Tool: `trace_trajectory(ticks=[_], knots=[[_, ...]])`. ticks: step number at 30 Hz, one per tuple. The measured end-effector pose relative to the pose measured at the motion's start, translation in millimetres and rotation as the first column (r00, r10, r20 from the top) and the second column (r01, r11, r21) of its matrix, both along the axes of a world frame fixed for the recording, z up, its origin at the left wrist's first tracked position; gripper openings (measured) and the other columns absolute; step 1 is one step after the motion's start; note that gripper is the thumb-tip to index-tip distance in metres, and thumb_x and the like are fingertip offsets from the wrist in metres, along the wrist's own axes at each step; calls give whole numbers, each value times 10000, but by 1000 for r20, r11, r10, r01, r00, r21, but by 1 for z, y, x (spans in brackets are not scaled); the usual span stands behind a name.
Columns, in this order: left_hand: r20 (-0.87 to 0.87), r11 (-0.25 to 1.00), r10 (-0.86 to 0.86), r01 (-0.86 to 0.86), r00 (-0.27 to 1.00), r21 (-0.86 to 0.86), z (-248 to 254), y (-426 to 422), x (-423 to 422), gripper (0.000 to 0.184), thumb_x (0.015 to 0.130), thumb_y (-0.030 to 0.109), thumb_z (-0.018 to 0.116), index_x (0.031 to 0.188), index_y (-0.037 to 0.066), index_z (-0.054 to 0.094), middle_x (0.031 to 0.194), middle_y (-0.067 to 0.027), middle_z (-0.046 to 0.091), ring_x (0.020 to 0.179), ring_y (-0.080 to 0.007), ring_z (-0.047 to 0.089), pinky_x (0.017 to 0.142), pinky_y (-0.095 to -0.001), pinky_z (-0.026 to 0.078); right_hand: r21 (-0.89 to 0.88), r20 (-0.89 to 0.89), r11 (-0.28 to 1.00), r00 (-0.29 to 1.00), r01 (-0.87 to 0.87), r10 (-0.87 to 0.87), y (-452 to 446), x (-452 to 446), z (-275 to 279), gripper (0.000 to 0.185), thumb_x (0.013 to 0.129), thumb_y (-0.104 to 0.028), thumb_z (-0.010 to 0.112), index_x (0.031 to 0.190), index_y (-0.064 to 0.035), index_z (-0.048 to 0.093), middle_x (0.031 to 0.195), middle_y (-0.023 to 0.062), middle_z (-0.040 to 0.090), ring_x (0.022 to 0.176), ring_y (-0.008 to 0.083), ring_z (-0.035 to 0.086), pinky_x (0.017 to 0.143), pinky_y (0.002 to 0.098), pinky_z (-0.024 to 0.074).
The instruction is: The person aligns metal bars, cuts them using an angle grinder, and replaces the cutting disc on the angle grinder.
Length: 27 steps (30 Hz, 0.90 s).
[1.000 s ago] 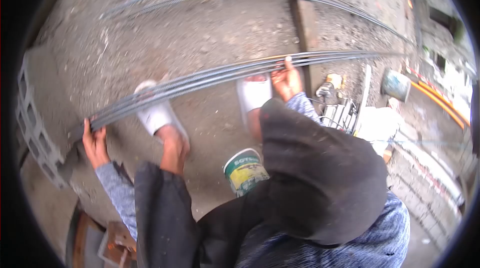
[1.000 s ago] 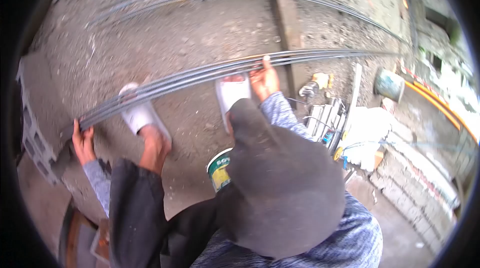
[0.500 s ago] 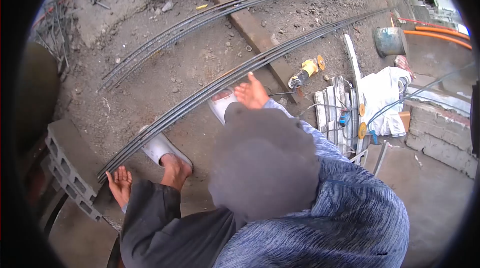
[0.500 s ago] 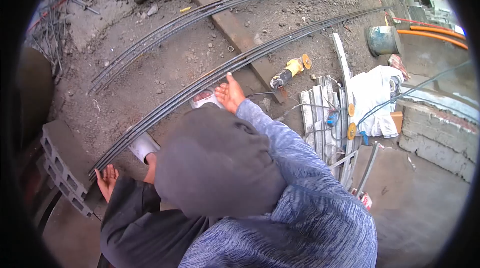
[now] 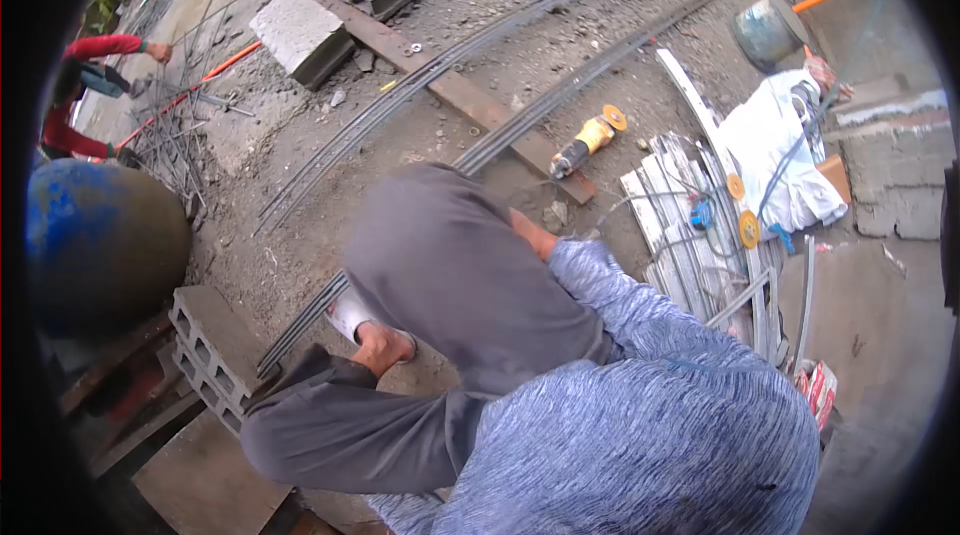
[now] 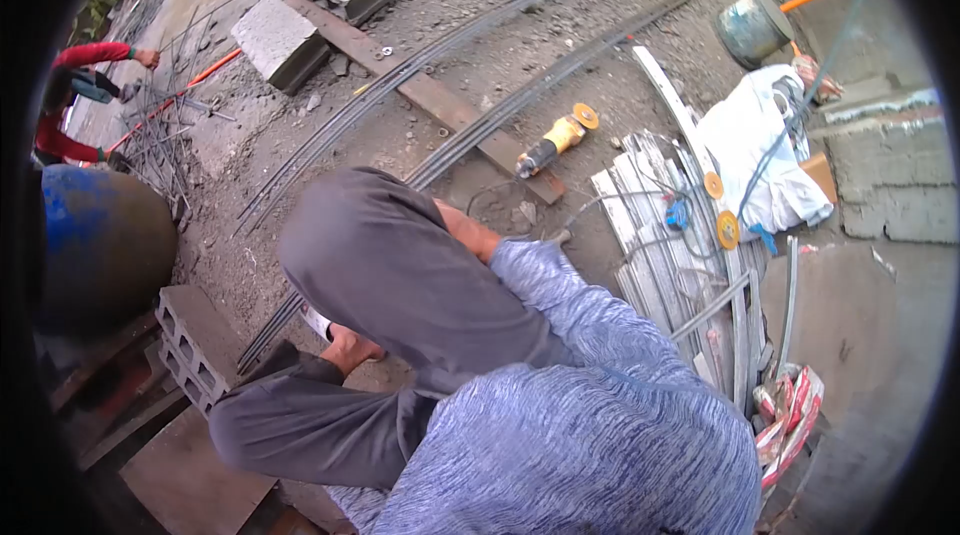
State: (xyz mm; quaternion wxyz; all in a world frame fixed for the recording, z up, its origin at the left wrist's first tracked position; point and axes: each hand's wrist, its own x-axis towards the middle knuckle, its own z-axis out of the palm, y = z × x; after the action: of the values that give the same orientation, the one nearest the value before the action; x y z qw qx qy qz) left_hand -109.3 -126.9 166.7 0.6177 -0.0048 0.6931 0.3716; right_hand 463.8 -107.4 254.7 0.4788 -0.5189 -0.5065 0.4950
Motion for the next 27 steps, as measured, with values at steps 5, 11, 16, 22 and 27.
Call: trace_trajectory(ticks=[5,11,16,22,27], knots=[[-19,998,-62,61,998,-34,5,-40,30,517,951,454,633,1250,37,575,1216,-137,662,1148,-259,615,931,-409,494,-64,-20,997,999,-40,39,-53,-6,-27,639,1074,-474,319,1554,-56,263,1560,158,360,1442,254,336,1181,339,262],[-50,991,-124,121,991,-53,19,-64,38,501,952,439,631,1239,31,583,1209,-137,665,1137,-253,619,920,-402,498,-548,229,834,947,-67,226,-119,21,-94,698,1005,-618,403,1337,-22,552,1221,154,643,1205,276,562,1038,380,411],[-112,981,-195,190,975,-49,33,-53,20,489,953,426,629,1231,26,590,1204,-136,669,1127,-249,623,910,-397,501,-331,-262,924,922,192,-285,-59,51,-14,565,995,-627,445,742,-132,544,669,-46,440,586,72,405,551,252,385],[-143,926,-377,373,915,-59,37,-5,62,474,955,410,628,1220,19,599,1197,-136,673,1116,-243,628,899,-391,505,-167,-314,979,934,119,-167,-4,-7,-26,495,1041,-448,453,1090,1,655,1031,93,690,940,149,598,888,329,483],[-132,847,-532,530,837,-51,31,17,122,461,956,398,626,1211,14,606,1192,-136,676,1106,-239,632,889,-386,508,-483,185,875,976,-12,116,-64,0,-107,472,1001,-454,512,1128,-11,618,1055,160,663,1012,275,631,905,394,486]])
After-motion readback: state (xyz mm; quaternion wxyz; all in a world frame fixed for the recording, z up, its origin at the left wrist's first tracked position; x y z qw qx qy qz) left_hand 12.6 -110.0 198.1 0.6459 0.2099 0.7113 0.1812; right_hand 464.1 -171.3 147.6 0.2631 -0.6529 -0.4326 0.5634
